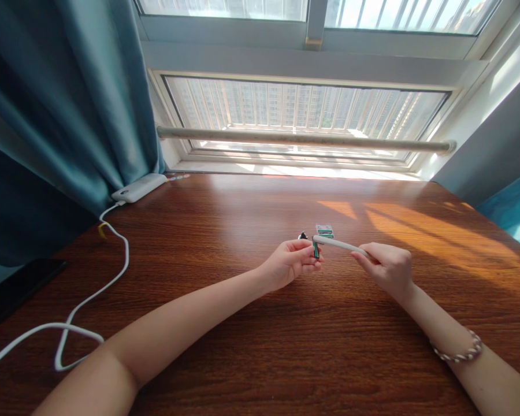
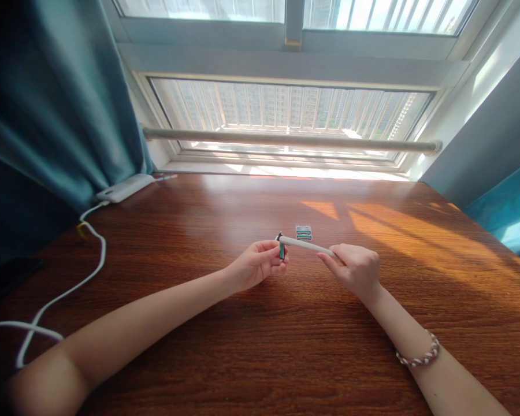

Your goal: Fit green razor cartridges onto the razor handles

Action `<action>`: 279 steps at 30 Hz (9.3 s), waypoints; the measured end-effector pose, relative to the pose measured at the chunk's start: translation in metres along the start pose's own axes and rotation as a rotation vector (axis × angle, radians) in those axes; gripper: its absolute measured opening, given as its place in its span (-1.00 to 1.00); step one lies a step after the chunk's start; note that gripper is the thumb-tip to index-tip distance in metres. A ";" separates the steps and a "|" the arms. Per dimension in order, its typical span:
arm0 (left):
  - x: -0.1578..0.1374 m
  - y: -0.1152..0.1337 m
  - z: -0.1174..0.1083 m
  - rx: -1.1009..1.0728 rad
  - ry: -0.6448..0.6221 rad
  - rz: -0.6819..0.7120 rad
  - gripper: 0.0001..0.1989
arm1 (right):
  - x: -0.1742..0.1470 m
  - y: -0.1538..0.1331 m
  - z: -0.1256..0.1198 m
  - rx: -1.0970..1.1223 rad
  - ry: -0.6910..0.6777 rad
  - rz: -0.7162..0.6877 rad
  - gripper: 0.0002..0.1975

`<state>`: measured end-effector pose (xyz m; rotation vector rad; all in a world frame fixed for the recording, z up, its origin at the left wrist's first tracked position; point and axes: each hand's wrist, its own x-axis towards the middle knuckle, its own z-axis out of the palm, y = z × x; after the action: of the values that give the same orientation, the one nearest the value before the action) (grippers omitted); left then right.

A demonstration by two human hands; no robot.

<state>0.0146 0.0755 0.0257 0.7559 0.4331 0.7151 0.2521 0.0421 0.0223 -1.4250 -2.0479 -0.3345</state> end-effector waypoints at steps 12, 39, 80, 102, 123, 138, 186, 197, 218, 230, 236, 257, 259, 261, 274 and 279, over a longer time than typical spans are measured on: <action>0.002 -0.001 0.000 -0.046 0.033 0.053 -0.82 | 0.000 0.000 -0.002 0.044 0.026 -0.124 -0.78; -0.001 -0.003 0.009 0.169 0.156 0.126 -0.79 | 0.007 -0.001 0.008 0.298 0.027 0.341 -0.67; -0.006 -0.008 0.017 0.339 0.139 0.121 -0.75 | 0.014 0.038 0.007 0.451 -0.637 0.272 -0.73; -0.013 -0.003 0.022 0.482 0.165 0.204 -0.72 | 0.029 -0.065 0.001 0.740 -0.246 0.165 -0.78; -0.001 0.002 0.008 0.546 0.225 0.228 -0.70 | 0.065 -0.004 0.045 0.674 -0.193 0.369 -0.82; 0.086 0.026 -0.033 1.764 0.174 0.388 -0.29 | 0.058 0.043 0.067 0.907 -0.212 0.619 -0.55; -0.017 0.007 -0.013 1.316 0.230 0.558 -0.56 | 0.059 -0.050 0.018 1.093 -0.554 0.473 -0.76; -0.019 0.011 -0.007 1.304 0.112 0.495 -0.55 | 0.063 -0.043 0.001 0.791 -0.579 -0.228 -0.67; -0.020 0.007 -0.008 1.329 0.115 0.513 -0.55 | 0.057 -0.058 0.010 1.172 -0.450 0.517 -0.67; -0.019 0.003 -0.010 1.343 0.113 0.525 -0.55 | 0.056 -0.060 0.010 1.329 -0.458 0.783 -0.73; -0.019 0.003 -0.010 1.335 0.117 0.534 -0.53 | 0.055 -0.060 0.013 1.392 -0.355 0.869 -0.70; -0.020 0.002 -0.011 1.229 0.187 0.486 -0.29 | 0.051 -0.057 0.012 0.608 -0.223 0.122 -0.87; -0.020 0.002 -0.010 1.199 0.193 0.504 -0.29 | 0.051 -0.055 0.014 0.569 -0.206 0.097 -0.87; -0.020 0.003 -0.010 1.161 0.201 0.509 -0.30 | 0.051 -0.054 0.016 0.584 -0.200 0.103 -0.86; -0.019 0.004 -0.011 1.050 0.202 0.523 -0.33 | 0.054 -0.054 0.015 0.733 -0.262 0.150 -0.82; -0.019 0.004 -0.011 1.105 0.192 0.564 -0.31 | 0.054 -0.055 0.016 0.747 -0.281 0.190 -0.84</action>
<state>-0.0065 0.0682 0.0234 1.9065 0.8200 1.0756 0.1840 0.0695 0.0504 -1.2021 -1.9076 0.6810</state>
